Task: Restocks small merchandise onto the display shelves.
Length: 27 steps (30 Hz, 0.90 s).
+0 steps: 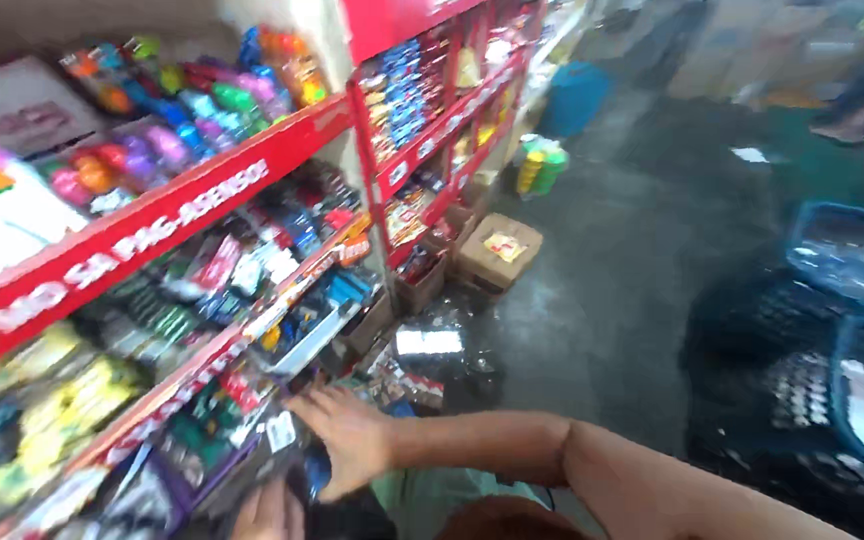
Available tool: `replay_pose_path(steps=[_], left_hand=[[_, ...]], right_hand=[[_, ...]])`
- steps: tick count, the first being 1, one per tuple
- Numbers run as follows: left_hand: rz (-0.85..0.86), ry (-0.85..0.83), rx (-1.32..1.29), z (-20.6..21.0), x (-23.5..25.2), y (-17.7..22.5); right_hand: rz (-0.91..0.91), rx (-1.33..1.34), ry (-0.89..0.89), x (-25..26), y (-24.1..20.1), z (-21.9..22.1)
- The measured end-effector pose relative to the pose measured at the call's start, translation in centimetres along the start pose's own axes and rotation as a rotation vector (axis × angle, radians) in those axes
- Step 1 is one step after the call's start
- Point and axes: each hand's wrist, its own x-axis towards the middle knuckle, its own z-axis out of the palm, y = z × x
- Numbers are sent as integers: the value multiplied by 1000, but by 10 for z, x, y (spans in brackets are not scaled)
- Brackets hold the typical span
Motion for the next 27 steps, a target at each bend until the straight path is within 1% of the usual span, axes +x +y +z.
replay_pose_path(steps=[1,3,6,8,10,12,14,16,17,18,21,23,27], left_hand=[[19,54,-26,3,-3,-7],[49,255,-66,11,-9,-23],[-65,451,-181,17,-14,-25],[-157,529,-204,21,-18,-22],[-215,510,-240,19,-27,-23],[-261,390,-368,9,-38,-28],[-332,265,-533,-1,-50,-34],[-395,195,-600,-2,-60,-38],[-398,179,-578,1,-65,-39],[-379,174,-505,4,-69,-37],[-342,199,-165,23,-77,-19],[-331,250,-4,31,-79,-10],[-184,295,132,37,-81,-12]], right_hand=[[-23,6,-6,2,-2,1],[-35,24,-16,6,-5,5],[-37,78,2,16,-2,17],[-85,99,51,19,-1,29],[-140,105,87,20,-2,38],[-188,103,96,21,-2,46],[-216,105,52,19,-2,52],[-225,87,-16,15,-4,58],[-229,83,-40,13,-4,61],[-228,83,-62,11,-3,64],[-178,81,-134,9,-1,69],[-164,79,-173,10,-3,66],[-174,69,-215,11,-3,61]])
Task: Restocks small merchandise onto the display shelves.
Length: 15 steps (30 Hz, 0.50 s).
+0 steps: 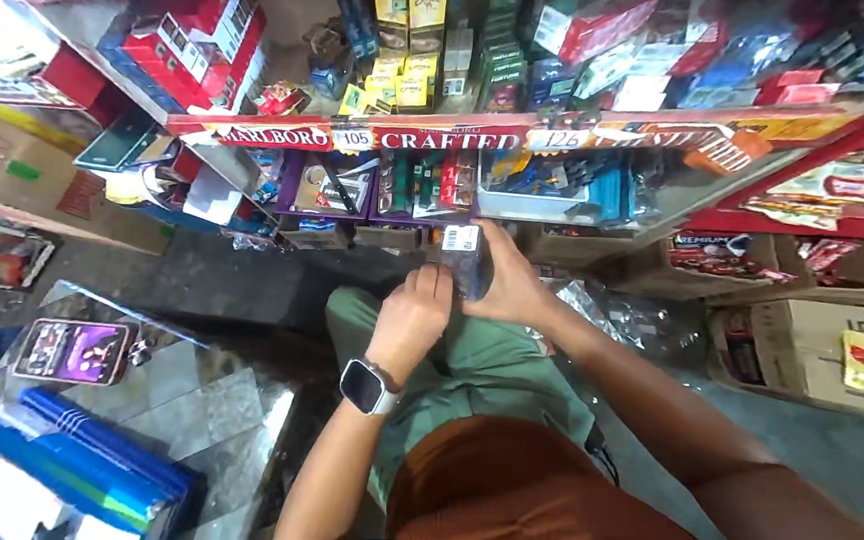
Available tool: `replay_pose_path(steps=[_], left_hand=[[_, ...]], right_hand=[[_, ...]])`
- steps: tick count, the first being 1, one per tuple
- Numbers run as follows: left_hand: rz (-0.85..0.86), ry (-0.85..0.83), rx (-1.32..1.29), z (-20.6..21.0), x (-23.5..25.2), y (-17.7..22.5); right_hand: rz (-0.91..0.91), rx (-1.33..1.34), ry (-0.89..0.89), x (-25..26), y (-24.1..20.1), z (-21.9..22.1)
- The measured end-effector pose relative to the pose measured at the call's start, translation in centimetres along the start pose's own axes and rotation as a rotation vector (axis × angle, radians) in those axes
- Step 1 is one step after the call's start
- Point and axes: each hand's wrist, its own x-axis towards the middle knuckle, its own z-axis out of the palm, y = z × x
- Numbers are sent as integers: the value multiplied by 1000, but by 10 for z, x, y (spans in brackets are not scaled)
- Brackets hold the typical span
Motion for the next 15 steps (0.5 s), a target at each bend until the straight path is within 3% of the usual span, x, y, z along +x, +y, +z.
replay_pose_path(steps=[6,10,15], left_hand=[[-22,139,-188,11,11,-11],[-251,331,-408,27,18,-11],[-432,238,-745,31,21,-5]], right_hand=[[-44,7,100,-1,8,4],[-28,45,200,-5,6,13],[-3,159,268,-5,17,16]])
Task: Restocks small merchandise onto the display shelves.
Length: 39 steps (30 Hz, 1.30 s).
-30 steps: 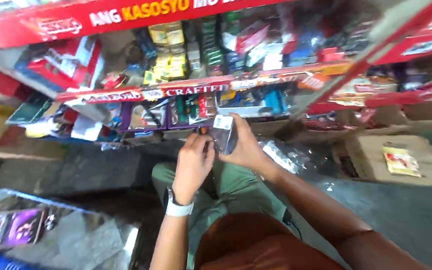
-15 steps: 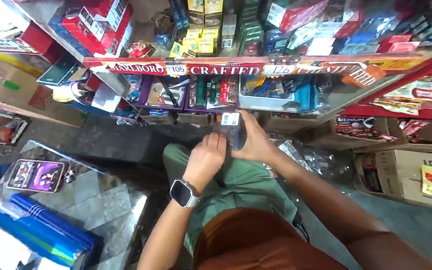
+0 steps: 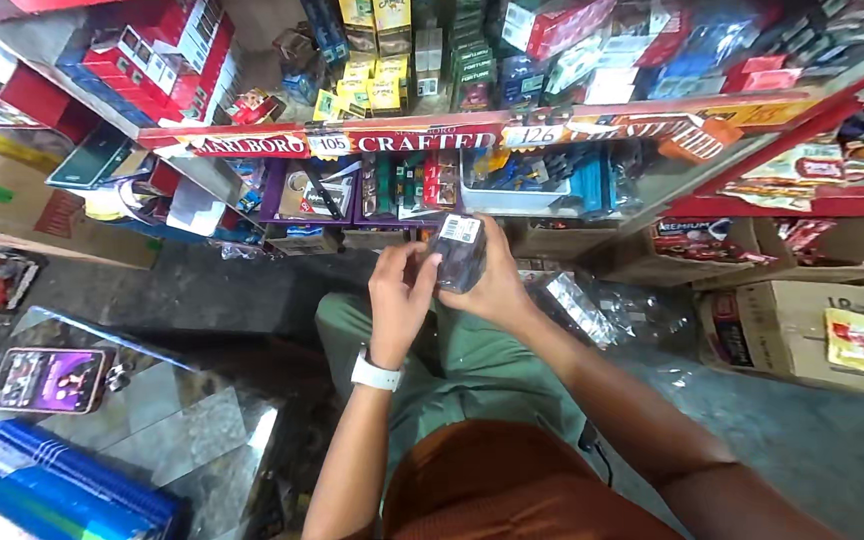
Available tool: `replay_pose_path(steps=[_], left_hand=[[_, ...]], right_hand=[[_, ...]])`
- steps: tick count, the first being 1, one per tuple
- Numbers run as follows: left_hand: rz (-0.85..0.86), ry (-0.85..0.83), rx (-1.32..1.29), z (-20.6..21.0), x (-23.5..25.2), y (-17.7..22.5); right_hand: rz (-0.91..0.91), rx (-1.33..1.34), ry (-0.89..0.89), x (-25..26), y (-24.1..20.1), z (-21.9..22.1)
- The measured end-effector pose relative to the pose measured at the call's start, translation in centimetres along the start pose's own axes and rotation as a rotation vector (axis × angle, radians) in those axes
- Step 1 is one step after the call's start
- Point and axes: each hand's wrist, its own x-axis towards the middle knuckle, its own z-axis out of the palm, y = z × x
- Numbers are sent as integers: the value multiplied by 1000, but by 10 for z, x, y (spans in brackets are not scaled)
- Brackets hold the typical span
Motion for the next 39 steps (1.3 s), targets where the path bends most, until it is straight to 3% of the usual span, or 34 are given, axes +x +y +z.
replay_pose_path(steps=[2,6,11,14,19,21,25,29,35,39], left_hand=[[0,21,-3,-2,0,-1],[228,82,112,2,-7,-10],[311,125,78,8,-12,-11],[265,159,-26,8,-18,-8],[-100,159,-641,0,-20,37],[3,107,-530,-9,-17,45],[272,19,-46,-17,-20,46],[294,70,343,-7,-25,49],[169,-36,559,0,-21,54],[98,-142,441,-11,-18,51]], right_hand=[[-45,112,-110,2,10,-10],[33,260,-375,19,18,-38],[-62,389,-283,14,24,-26],[-56,420,-284,10,18,-24],[-4,723,-420,8,-6,-34],[-31,781,-388,4,-15,-34],[56,523,-142,-5,-27,-25],[20,44,65,-17,-32,-17],[-55,-200,250,-31,-19,4],[-112,-243,288,-32,-10,9]])
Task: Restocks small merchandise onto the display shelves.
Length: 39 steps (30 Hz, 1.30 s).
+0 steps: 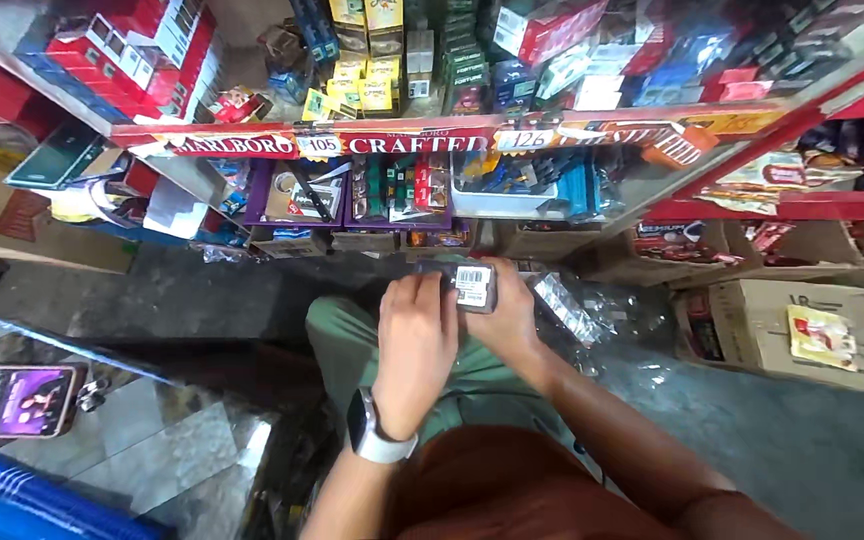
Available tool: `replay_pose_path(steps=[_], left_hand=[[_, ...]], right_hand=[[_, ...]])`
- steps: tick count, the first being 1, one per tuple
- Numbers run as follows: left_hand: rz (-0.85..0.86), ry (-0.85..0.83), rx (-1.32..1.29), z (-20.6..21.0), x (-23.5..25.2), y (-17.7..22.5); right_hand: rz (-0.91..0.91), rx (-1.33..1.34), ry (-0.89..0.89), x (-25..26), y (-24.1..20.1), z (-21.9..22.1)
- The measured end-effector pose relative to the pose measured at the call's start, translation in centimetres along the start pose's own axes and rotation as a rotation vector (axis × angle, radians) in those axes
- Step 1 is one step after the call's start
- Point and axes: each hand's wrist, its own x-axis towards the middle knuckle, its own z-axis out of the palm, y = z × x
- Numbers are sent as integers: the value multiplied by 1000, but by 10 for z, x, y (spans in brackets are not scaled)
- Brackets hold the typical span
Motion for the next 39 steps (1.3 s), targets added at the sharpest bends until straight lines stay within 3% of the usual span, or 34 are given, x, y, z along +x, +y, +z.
replay_pose_path(steps=[3,6,11,14,17,23,27,32,39], left_hand=[[-38,-163,-131,-17,4,-20],[14,-236,-82,-23,5,-30],[124,1,220,-1,-1,-19],[118,82,113,5,-2,-20],[54,6,-24,-4,1,-23],[58,-91,114,-11,4,-23],[-87,-225,-107,-14,13,-24],[-206,18,84,16,20,-4],[-38,311,63,35,28,-14]], right_hand=[[-53,34,-21,-3,2,1],[-72,27,-28,-3,1,3],[-39,-26,-5,1,-4,7],[-27,-29,35,2,-6,10],[-24,-2,42,2,-6,12],[-84,-33,21,2,-3,16],[-174,-53,53,-2,0,22],[-163,-92,21,1,-10,27],[-15,0,-50,3,-19,21]])
